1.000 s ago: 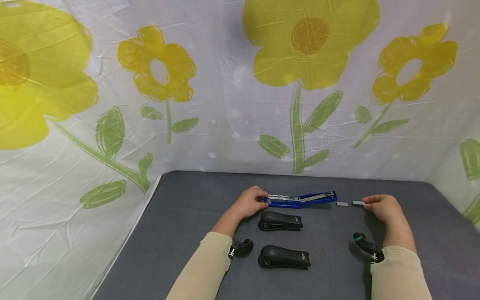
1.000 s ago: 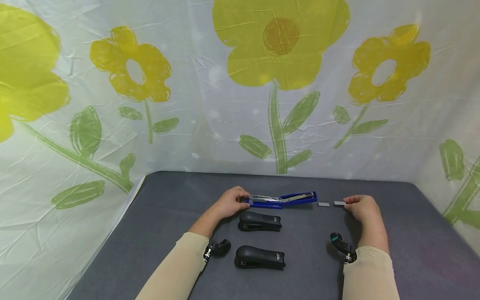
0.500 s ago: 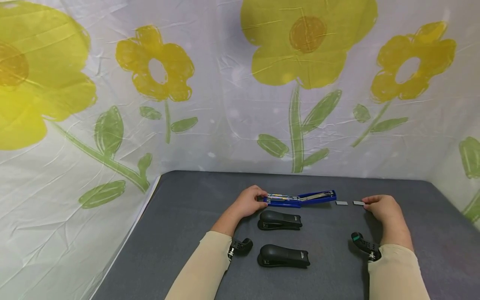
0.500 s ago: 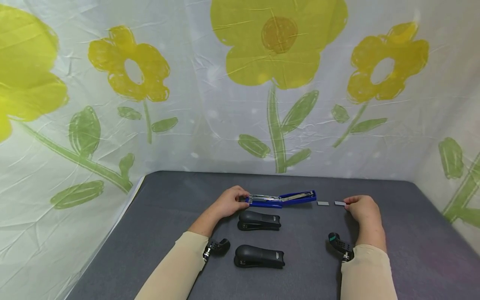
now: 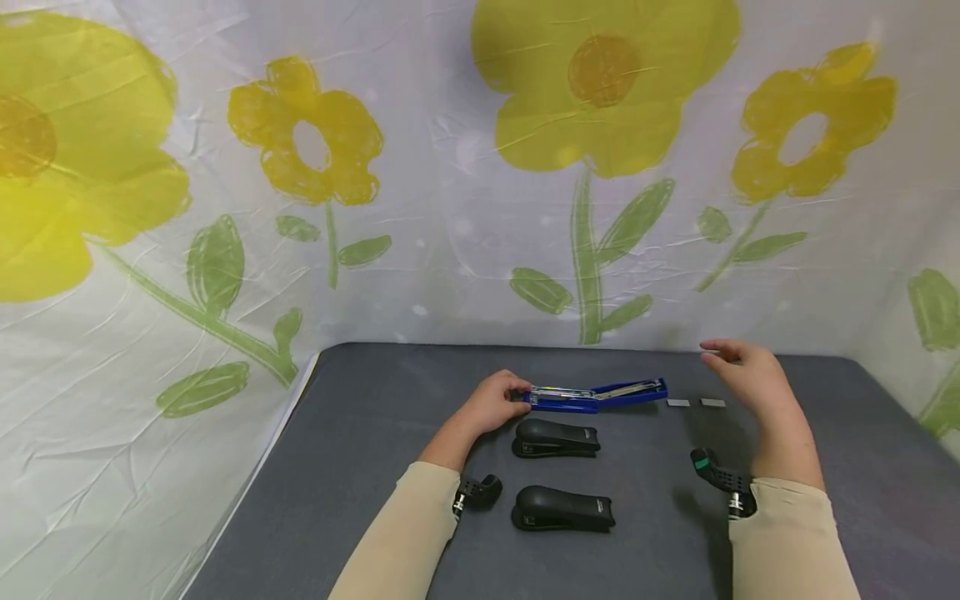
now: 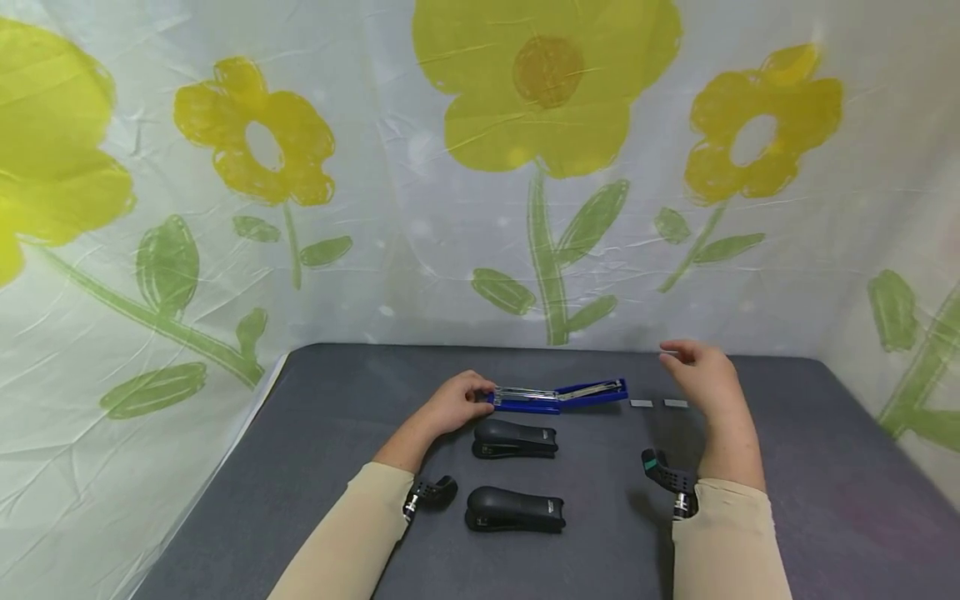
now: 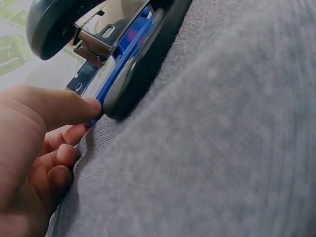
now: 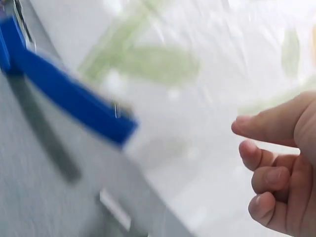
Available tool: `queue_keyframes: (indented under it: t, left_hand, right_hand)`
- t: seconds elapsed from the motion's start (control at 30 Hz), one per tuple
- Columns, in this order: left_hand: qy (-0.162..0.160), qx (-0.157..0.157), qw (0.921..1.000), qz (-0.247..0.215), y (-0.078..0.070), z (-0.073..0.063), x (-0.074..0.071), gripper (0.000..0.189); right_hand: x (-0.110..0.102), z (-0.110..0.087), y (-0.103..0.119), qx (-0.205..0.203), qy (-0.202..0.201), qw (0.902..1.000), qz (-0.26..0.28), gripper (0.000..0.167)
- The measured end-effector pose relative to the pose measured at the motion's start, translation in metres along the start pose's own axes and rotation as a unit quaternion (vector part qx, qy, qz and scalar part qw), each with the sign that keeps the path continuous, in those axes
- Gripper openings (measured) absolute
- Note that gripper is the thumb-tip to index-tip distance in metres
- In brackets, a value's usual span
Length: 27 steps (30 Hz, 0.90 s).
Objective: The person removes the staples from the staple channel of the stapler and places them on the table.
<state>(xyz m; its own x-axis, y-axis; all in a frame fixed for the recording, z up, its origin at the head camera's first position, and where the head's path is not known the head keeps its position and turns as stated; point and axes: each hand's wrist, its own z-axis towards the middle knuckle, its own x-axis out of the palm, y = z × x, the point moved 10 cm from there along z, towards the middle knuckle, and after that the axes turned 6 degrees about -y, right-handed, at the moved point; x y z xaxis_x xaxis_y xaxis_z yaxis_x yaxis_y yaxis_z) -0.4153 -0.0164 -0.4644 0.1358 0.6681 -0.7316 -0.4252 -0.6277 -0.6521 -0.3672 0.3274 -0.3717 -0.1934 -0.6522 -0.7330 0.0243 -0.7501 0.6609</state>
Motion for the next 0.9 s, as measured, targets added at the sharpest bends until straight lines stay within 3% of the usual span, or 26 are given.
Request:
queue_keyframes:
  t: [0.17, 0.4, 0.63, 0.9]
  left_hand:
    - [0.005, -0.012, 0.999, -0.043, 0.002, -0.005, -0.002, 0.038]
    - [0.047, -0.036, 0.9938, -0.094, -0.005, -0.015, -0.004, 0.052]
    - [0.057, -0.045, 0.992, -0.103, -0.007, -0.034, -0.011, 0.031]
    - [0.13, -0.012, 0.9893, -0.066, -0.022, -0.055, 0.0, 0.041]
  right_hand:
    - [0.006, -0.004, 0.053, -0.068, -0.021, 0.9974, 0.008, 0.044]
    - [0.033, -0.016, 0.106, -0.118, 0.02, 0.9922, 0.035, 0.035]
    - [0.069, -0.033, 0.151, -0.179, 0.088, 0.9796, 0.028, 0.029]
    - [0.129, -0.058, 0.173, -0.218, 0.204, 0.954, -0.024, 0.034]
